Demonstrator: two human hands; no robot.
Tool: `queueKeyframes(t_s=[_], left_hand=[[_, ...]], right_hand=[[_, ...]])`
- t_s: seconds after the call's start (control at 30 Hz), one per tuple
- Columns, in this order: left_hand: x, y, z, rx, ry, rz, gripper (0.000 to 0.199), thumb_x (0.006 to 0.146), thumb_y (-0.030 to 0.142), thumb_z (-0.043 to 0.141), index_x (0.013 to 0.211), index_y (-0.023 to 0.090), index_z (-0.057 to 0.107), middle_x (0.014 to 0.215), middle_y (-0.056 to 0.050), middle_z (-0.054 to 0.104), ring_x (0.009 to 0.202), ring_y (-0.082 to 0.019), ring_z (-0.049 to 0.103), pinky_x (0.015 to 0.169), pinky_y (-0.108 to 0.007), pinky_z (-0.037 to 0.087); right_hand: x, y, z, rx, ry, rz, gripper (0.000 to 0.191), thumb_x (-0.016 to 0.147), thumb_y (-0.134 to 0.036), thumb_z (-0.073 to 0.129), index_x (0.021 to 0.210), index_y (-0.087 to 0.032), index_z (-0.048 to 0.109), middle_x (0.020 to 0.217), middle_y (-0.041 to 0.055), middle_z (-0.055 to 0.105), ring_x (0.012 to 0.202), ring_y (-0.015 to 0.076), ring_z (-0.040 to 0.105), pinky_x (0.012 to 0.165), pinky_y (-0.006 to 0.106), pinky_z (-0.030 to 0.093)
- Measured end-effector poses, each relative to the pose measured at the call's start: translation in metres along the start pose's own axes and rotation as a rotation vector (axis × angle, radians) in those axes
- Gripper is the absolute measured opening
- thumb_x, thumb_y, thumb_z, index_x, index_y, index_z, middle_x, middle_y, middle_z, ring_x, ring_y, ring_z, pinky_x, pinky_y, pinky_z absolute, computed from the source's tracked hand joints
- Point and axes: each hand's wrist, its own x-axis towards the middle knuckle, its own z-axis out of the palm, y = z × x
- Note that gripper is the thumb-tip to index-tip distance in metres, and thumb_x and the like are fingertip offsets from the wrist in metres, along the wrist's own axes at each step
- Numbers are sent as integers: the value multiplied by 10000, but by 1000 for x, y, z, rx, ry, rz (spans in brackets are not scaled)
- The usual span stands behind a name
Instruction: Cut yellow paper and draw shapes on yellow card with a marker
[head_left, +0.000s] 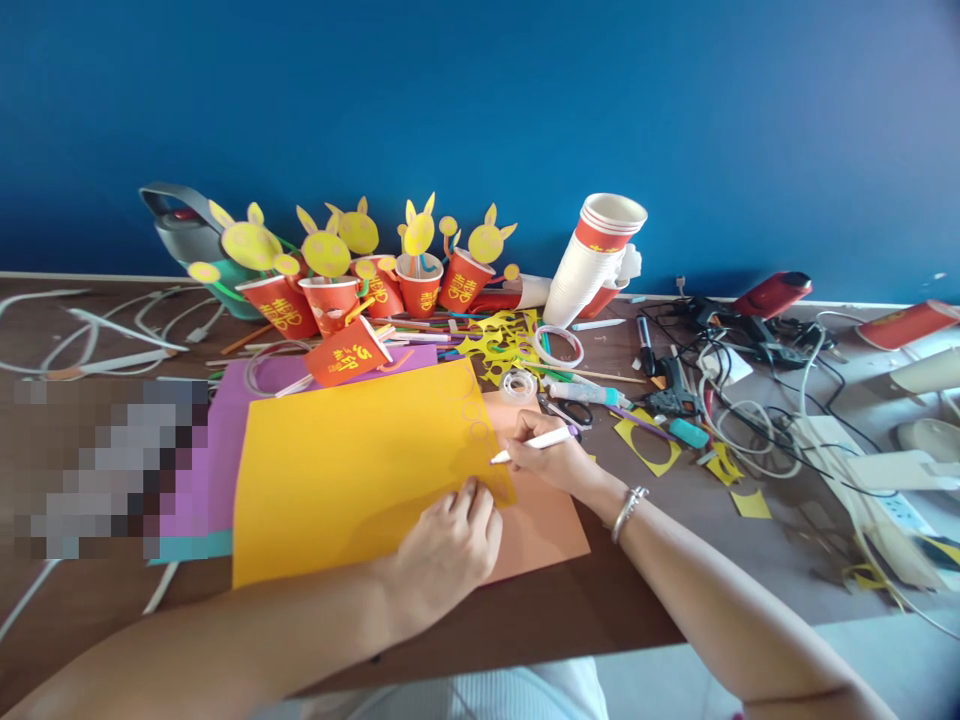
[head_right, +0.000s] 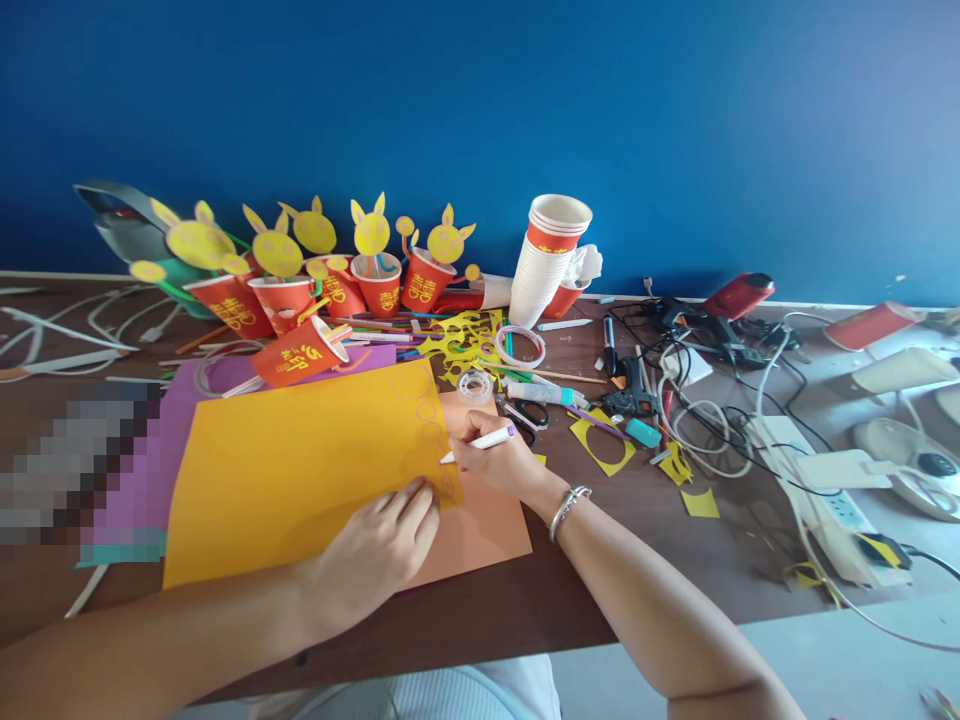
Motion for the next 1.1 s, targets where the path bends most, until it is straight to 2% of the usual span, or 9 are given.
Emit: queueKeyframes(t_s=[0.17,0.53,0.87,1.1], left_hand=[[1,-1,-1,-12,-16,14,232,863,72,429,1003,65,614,1076,-191,633,995,-253,626,738,-324,529],[1,0,-2,-11,-17,4,220,858,76,447,990,69,622,1070,-187,637,993,-252,627,737,-317,528],[2,-1,-3,-69,-78,5,244,870,53,409,1016,63,605,1110,-220,614,1026,-268,611,759,-351,521],[2,0,-1,-23,-2,4,201,850,78,460,969,57,620,1043,-187,646,981,-263,633,743,-320,525]], right_hand=[[0,-1,1,4,4,13,206,763,-260,588,634,-183,447,544,-17,581,559,138,609,455,175,371],[2,1,5,42,49,40,249,732,-321,615,632,-189,430,543,-20,557,498,118,556,436,178,377],[3,0,5,-76,96,-20,250,758,-333,576,612,-183,439,548,-22,528,486,90,472,419,174,319],[3,1,6,-67,105,-30,251,760,-349,567,623,-187,433,564,-25,510,496,89,450,430,182,316]])
